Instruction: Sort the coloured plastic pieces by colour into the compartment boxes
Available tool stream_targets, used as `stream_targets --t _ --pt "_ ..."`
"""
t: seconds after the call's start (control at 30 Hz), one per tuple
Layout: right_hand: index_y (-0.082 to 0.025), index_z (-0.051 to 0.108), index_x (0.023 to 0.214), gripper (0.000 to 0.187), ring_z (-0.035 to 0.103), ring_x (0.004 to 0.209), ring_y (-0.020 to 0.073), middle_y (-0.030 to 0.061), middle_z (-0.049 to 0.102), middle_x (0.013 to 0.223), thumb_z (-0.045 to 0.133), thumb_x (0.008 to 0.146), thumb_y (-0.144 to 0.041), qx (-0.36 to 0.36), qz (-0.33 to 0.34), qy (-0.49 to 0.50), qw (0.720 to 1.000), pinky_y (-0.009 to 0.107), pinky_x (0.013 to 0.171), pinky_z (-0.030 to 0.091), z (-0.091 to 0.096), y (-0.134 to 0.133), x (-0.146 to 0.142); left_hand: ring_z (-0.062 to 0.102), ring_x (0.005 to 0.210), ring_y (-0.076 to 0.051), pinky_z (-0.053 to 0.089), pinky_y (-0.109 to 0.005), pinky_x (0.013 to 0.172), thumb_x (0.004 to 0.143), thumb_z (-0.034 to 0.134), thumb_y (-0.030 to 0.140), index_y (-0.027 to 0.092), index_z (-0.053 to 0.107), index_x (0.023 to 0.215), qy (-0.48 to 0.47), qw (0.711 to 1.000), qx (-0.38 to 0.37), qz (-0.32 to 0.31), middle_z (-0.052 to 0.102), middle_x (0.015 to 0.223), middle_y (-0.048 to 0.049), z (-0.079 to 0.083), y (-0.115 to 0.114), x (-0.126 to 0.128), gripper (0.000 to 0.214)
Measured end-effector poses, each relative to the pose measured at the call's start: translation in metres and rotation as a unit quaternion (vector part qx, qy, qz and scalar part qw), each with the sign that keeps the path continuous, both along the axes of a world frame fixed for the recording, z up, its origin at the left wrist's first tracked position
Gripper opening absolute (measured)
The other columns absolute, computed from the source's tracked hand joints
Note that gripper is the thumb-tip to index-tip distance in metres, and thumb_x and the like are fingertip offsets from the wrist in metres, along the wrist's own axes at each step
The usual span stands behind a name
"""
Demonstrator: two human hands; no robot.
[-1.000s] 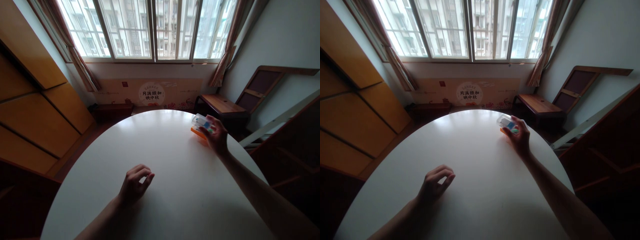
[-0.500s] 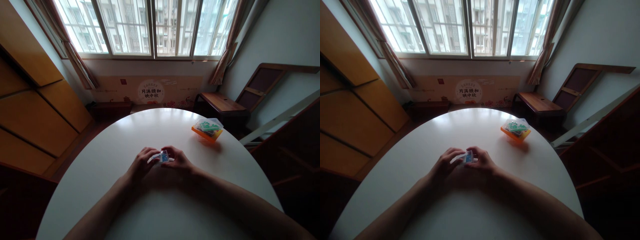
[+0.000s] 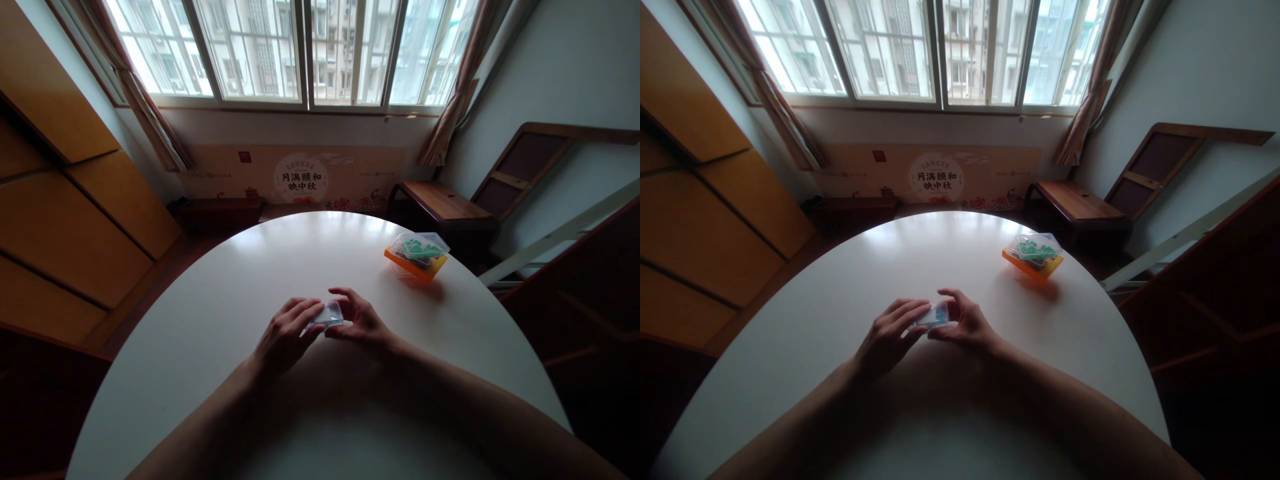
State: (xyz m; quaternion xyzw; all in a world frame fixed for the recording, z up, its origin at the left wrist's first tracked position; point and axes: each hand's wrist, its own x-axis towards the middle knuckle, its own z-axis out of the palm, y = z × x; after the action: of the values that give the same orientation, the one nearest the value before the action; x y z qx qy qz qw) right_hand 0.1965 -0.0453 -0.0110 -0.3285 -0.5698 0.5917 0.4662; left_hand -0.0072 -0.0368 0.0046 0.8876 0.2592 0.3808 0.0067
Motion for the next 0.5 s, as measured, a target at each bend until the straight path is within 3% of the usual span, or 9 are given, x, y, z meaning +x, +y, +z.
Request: stream_targets --t 0.17,0.3,0.5 --pt "-0.022 0.047 0.118 0.070 0.064 0.076 0.0150 0.0006 0.065 0.088 0.085 0.059 -0.023 -0.056 0.006 0.042 0.998 0.029 0.070 0.051 0.003 -0.003 -0.001 0.062 0.090 -0.021 0.054 -0.034 0.076 0.092 0.053 0.028 0.016 0.061 0.110 0.016 0.999 -0.038 0.026 0.069 0.101 -0.0103 0.010 -0.005 0.002 0.023" --pt "-0.022 0.046 0.119 0.078 0.065 0.071 0.0167 -0.0008 0.066 0.081 0.088 0.054 -0.027 -0.072 0.002 0.035 0.997 0.029 0.065 0.052 0.002 -0.005 -0.002 0.064 0.083 -0.019 0.054 -0.030 0.071 0.094 0.048 0.036 0.017 0.060 0.112 0.081 0.993 -0.080 -0.029 0.070 0.098 -0.0098 0.018 -0.004 -0.006 0.029" --pt "-0.023 0.049 0.116 0.073 0.063 0.065 0.0144 -0.0034 0.064 0.075 0.088 0.054 -0.027 -0.066 -0.003 0.028 0.997 0.025 0.060 0.049 0.003 -0.011 -0.005 0.064 0.071 -0.017 0.054 -0.029 0.065 0.097 0.040 0.031 0.012 0.061 0.109 0.117 0.993 0.004 -0.026 0.070 0.090 -0.0123 0.018 -0.009 -0.002 0.031"
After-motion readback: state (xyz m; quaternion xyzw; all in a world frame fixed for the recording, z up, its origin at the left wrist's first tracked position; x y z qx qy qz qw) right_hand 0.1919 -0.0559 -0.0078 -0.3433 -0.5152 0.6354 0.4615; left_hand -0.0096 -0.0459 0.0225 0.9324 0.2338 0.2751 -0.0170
